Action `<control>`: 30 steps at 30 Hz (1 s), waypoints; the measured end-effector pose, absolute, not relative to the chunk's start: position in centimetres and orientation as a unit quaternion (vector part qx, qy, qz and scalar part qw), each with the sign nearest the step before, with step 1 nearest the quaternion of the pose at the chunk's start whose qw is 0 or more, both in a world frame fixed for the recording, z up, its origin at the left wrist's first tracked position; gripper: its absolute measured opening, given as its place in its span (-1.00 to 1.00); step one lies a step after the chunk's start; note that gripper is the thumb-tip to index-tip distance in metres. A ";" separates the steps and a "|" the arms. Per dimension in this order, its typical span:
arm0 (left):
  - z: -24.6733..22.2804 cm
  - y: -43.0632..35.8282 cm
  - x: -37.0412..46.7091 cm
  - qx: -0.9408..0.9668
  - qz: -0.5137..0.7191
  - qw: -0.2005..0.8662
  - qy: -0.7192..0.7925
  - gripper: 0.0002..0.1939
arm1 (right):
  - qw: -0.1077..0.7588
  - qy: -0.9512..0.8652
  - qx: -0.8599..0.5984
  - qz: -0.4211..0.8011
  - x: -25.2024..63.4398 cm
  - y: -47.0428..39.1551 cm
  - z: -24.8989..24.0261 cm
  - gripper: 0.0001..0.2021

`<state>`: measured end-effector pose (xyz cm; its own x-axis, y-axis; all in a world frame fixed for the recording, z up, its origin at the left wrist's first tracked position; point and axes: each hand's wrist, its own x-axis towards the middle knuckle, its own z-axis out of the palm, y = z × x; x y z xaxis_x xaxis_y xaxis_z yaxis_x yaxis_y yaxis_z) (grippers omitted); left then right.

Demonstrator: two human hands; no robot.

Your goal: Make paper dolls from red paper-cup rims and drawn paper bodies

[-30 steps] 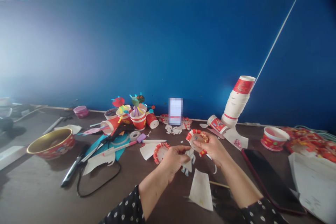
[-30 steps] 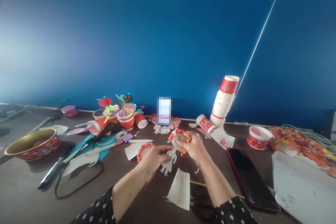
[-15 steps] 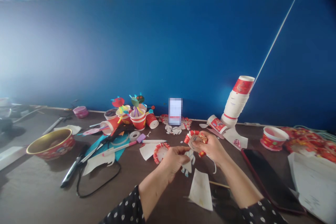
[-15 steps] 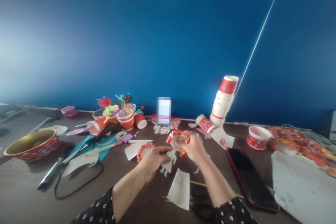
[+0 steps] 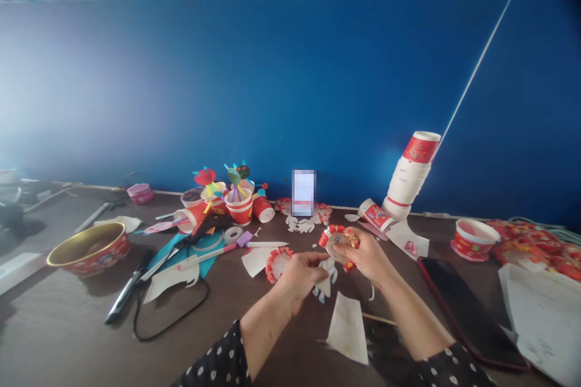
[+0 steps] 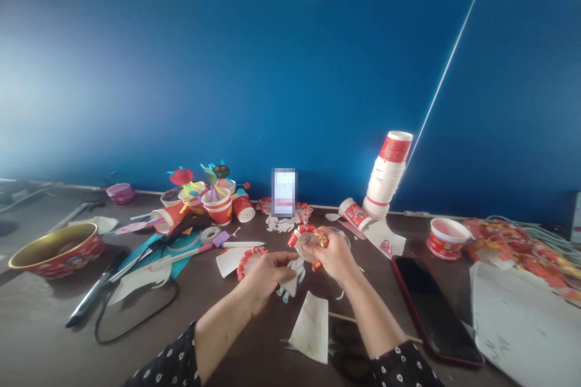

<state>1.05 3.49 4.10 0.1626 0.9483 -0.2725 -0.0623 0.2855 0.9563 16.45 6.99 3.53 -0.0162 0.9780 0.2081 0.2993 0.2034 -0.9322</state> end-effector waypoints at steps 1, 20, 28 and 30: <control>4.1 3.5 1.0 0.440 0.405 0.624 0.503 -0.63 | 0.462 -0.625 -0.519 0.356 16.5 7.0 3.5 -0.74; 2.3 4.1 1.2 0.331 0.462 0.694 0.442 -0.74 | 0.422 -0.704 -0.498 0.278 15.7 5.9 4.7 -0.85; 2.5 3.8 1.5 0.386 0.501 0.609 0.479 -0.76 | 0.414 -0.693 -0.510 0.296 14.8 5.1 5.3 -0.80; 2.5 3.8 1.6 0.387 0.514 0.599 0.477 -0.74 | 0.424 -0.673 -0.501 0.340 14.7 5.0 5.3 -0.74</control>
<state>1.64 3.77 2.54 0.0178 0.9847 -0.1733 -0.2456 0.1724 0.9539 14.70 5.03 5.29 -0.1386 0.9634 0.2293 0.3864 0.2658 -0.8832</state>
